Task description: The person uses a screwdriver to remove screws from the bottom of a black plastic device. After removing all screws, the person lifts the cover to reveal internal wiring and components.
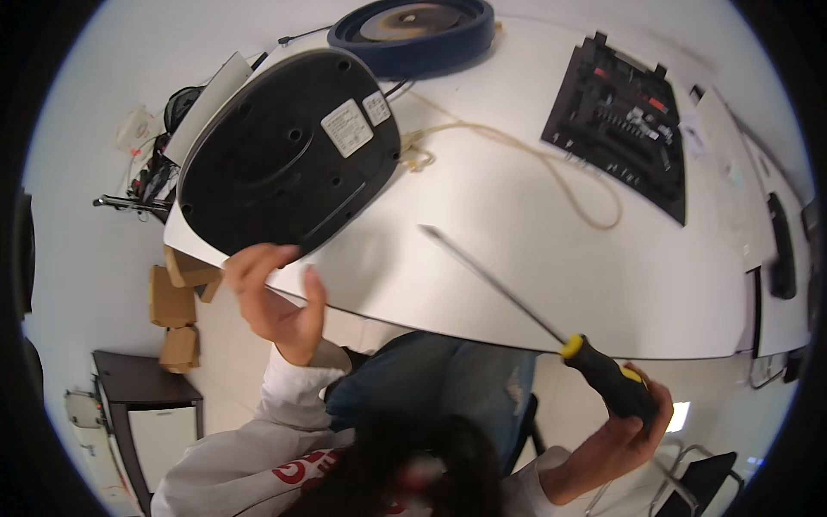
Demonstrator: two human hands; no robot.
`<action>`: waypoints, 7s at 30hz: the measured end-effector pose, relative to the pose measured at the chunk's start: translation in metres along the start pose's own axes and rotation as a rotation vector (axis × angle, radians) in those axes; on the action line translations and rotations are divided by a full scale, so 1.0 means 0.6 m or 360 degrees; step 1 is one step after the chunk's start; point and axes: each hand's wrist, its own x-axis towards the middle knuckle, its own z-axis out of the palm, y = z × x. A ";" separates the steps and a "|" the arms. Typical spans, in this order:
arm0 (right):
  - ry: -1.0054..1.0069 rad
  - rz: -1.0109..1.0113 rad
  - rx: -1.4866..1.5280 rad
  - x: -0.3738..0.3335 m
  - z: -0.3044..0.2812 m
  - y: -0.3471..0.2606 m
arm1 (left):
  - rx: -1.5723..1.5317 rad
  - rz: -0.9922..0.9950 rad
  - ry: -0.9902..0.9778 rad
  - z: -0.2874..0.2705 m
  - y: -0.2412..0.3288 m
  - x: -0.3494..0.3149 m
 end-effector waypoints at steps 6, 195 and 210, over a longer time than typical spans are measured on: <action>-0.0176 0.0039 0.0566 -0.021 0.170 -0.042 | -0.0203 -0.0622 0.0472 -0.029 -0.094 -0.024; -0.1142 -0.0544 -0.0353 -0.054 0.152 -0.170 | -0.2885 -0.2296 -0.0494 -0.035 0.121 -0.013; -0.1229 0.0155 -0.0252 -0.046 0.152 -0.171 | -0.3164 -0.2129 -0.0631 -0.024 0.117 -0.031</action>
